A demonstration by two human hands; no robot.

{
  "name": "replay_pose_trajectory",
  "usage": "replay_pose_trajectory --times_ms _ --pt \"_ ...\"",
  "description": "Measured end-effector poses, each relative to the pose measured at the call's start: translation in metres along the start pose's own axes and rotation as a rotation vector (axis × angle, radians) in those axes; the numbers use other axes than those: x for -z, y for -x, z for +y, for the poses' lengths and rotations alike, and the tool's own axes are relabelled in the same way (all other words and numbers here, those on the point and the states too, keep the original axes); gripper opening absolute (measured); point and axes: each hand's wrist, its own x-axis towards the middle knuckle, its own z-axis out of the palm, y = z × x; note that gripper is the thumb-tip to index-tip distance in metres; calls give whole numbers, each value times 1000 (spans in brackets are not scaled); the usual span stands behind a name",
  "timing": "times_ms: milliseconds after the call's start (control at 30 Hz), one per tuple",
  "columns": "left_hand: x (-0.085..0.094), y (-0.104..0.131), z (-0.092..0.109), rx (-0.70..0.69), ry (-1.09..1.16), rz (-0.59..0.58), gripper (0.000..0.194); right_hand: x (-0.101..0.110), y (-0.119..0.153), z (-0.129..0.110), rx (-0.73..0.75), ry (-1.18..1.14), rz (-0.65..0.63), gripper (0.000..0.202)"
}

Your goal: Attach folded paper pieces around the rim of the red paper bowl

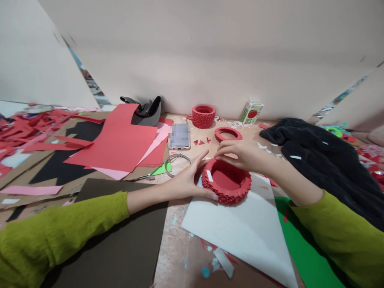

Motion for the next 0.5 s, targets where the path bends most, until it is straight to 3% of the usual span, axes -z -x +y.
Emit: replay_pose_trajectory --times_ms 200,400,500 --pt "0 1 0 -12 10 8 120 -7 -4 -1 28 261 -32 28" --pt "0 1 1 -13 -9 -1 119 -6 -3 6 -21 40 10 28" --pt "0 1 2 -13 -23 -4 120 -5 -1 4 -6 79 -5 32"
